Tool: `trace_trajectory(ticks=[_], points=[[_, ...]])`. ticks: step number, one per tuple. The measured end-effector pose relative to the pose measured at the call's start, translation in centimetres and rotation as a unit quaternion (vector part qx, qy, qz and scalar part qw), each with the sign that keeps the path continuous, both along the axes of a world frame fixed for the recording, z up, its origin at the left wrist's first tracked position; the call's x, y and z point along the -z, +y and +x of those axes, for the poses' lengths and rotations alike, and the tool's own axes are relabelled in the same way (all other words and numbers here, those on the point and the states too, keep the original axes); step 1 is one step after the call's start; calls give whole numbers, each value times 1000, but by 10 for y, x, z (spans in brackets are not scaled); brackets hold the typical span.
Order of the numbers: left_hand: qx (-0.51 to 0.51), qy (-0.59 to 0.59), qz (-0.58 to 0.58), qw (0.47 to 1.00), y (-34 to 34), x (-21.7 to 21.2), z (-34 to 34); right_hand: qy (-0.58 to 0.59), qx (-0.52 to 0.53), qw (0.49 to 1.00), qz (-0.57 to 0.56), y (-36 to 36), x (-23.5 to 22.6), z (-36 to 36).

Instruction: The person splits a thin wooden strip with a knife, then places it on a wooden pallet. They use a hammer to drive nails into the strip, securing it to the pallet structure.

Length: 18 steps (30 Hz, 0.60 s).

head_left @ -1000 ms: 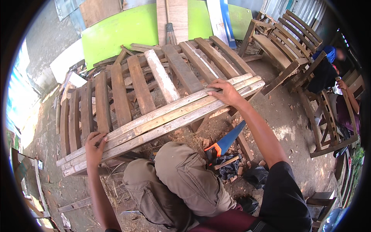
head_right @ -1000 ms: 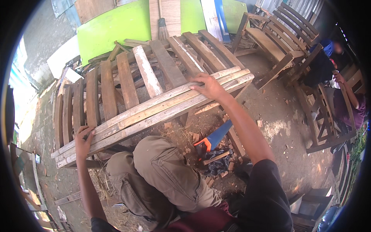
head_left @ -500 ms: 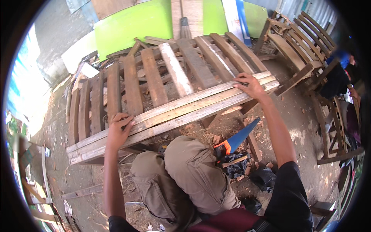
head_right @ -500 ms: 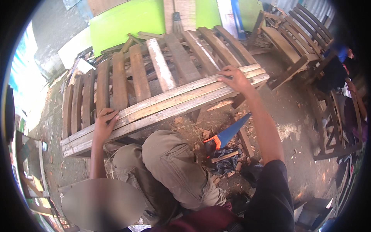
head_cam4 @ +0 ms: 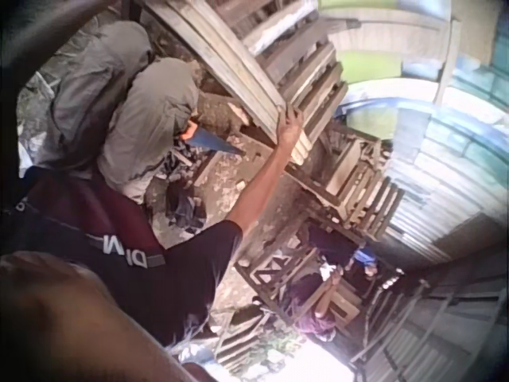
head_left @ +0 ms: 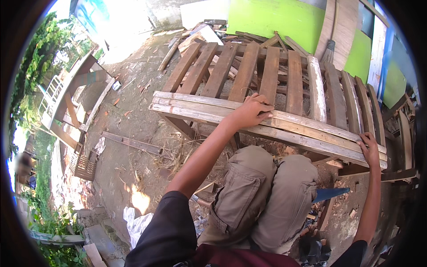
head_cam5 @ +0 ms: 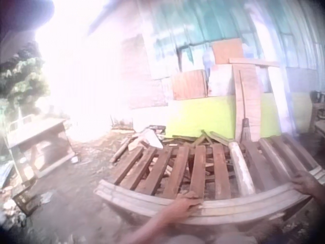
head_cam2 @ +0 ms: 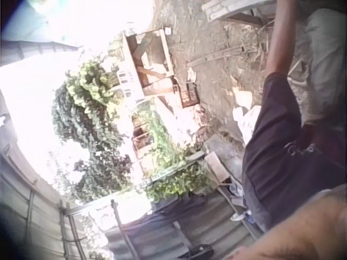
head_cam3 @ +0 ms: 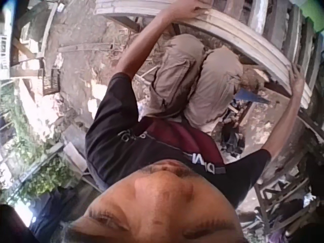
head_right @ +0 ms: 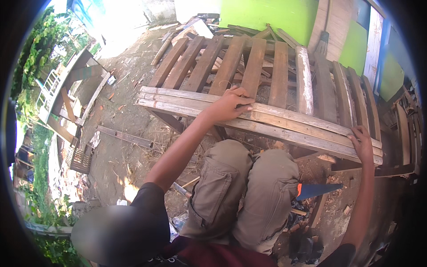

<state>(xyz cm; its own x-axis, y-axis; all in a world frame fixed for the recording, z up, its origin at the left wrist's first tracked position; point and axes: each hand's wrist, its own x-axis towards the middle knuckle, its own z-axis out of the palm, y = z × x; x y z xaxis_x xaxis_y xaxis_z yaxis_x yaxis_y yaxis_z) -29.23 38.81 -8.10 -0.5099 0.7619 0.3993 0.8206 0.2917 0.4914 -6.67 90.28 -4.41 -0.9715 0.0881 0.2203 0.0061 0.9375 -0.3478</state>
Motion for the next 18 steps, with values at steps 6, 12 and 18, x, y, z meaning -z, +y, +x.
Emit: trace_trajectory(ticks=[6,12,18], points=[[15,-14,24,999,12,-1,5,6,19,999,43,26,6,6],[-46,16,-36,998,-4,-14,6,-2,-2,1000,20,24,3,12],[-163,91,-13,982,-100,-13,-29,22,-14,1000,3,9,0,10]])
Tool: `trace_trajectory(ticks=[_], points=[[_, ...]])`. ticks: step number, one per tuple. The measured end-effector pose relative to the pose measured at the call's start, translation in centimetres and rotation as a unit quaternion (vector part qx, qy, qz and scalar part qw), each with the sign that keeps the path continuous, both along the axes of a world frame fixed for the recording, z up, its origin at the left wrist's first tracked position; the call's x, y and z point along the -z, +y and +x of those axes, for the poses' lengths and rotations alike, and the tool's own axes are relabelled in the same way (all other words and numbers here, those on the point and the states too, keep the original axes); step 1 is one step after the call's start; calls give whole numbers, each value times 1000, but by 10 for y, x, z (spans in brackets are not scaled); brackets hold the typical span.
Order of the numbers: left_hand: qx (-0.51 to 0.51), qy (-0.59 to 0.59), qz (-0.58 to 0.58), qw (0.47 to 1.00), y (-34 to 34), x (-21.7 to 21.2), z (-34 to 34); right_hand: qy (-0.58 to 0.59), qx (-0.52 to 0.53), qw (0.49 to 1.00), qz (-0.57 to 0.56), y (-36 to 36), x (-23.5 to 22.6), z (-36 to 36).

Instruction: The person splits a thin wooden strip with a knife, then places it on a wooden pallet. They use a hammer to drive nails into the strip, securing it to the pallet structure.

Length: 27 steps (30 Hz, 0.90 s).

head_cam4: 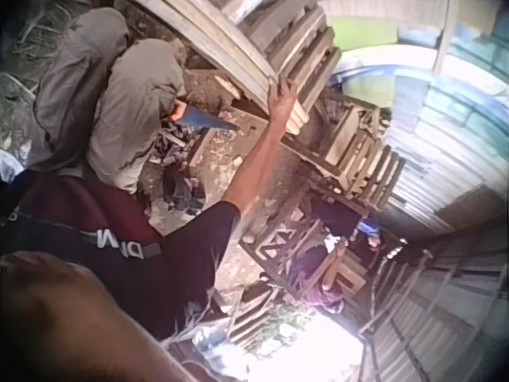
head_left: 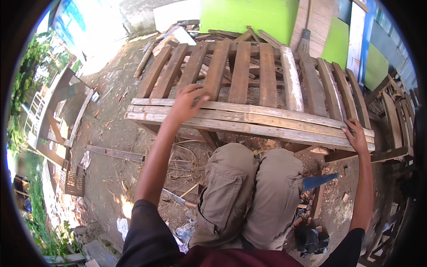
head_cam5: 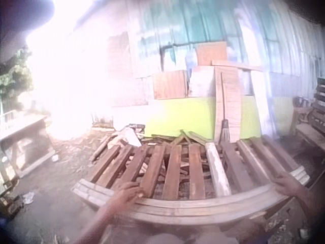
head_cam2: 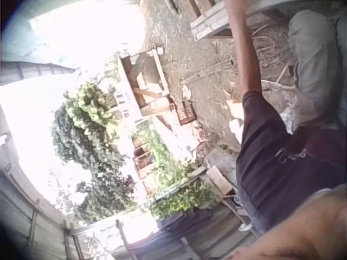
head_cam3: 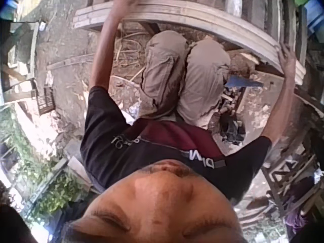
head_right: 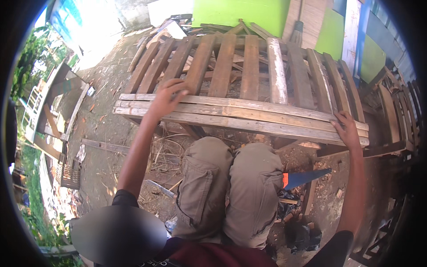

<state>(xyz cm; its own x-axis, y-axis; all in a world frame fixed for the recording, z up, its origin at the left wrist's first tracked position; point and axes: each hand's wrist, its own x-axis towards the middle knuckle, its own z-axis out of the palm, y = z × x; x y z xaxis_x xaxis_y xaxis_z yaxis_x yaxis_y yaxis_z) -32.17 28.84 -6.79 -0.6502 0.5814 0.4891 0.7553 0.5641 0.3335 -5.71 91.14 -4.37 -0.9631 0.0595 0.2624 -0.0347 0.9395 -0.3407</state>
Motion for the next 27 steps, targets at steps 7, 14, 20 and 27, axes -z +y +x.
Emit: trace_trajectory(ticks=[7,14,20,27], points=[[-167,-10,33,985,-124,9,-33,92,40,994,-52,-51,18,-4],[-243,-81,29,966,-128,4,-21,85,51,995,-15,-60,24,-4],[-324,-15,-32,945,-151,20,-20,70,38,997,-15,-58,31,-8],[-331,-79,-64,938,-151,19,-14,74,45,996,-14,-63,31,0]])
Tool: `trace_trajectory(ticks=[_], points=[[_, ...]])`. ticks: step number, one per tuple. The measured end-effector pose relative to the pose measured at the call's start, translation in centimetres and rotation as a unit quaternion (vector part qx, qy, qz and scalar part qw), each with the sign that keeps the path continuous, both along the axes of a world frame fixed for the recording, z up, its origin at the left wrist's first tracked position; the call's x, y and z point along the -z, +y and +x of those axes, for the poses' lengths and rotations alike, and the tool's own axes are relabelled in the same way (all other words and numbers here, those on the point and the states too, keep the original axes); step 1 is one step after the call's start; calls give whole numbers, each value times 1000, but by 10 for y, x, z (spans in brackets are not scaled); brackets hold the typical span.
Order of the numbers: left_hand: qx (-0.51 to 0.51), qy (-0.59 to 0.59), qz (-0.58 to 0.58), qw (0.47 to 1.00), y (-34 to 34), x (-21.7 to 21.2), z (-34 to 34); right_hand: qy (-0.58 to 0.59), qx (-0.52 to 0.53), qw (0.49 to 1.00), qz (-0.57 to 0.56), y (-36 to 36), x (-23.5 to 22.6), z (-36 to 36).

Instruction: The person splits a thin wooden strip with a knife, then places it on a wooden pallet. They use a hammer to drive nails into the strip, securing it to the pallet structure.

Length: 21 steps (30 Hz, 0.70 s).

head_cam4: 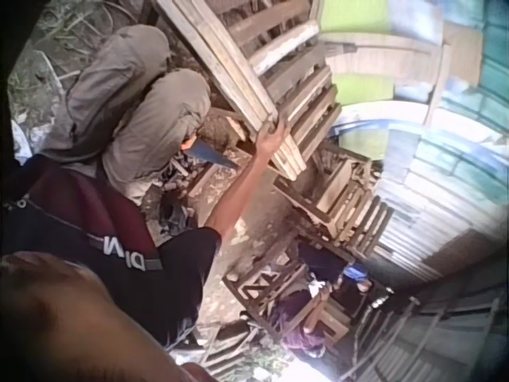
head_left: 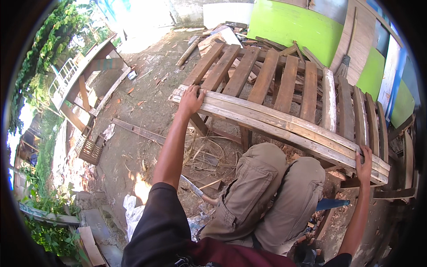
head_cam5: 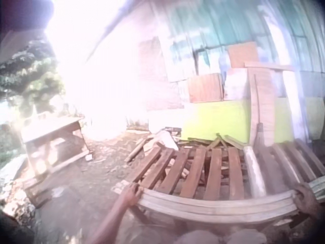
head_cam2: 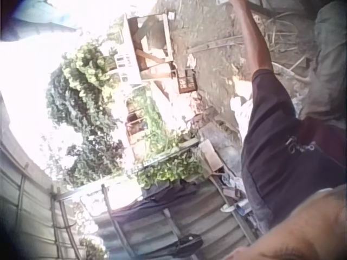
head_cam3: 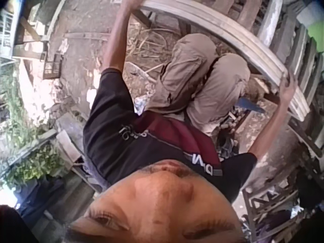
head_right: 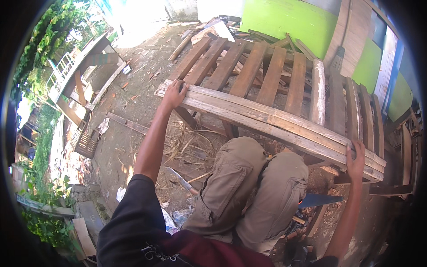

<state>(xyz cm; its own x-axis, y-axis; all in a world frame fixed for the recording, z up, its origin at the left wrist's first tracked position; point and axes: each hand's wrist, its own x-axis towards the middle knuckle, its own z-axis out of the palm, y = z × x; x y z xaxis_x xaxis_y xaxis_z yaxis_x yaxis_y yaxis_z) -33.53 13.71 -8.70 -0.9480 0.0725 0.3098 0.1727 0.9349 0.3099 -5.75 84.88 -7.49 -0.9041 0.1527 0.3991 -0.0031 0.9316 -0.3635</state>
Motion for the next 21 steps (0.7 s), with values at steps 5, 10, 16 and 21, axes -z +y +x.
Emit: trace_trajectory(ticks=[5,10,16,21], points=[[0,-27,-51,998,-15,11,-22,48,-20,998,-21,-2,8,-2],[-75,-78,-88,990,-26,24,-26,72,5,997,-19,-13,4,-16],[-58,-113,-116,985,43,11,-6,55,40,998,11,-9,-3,2],[-20,-67,-107,992,56,8,6,51,16,999,6,-7,0,2]])
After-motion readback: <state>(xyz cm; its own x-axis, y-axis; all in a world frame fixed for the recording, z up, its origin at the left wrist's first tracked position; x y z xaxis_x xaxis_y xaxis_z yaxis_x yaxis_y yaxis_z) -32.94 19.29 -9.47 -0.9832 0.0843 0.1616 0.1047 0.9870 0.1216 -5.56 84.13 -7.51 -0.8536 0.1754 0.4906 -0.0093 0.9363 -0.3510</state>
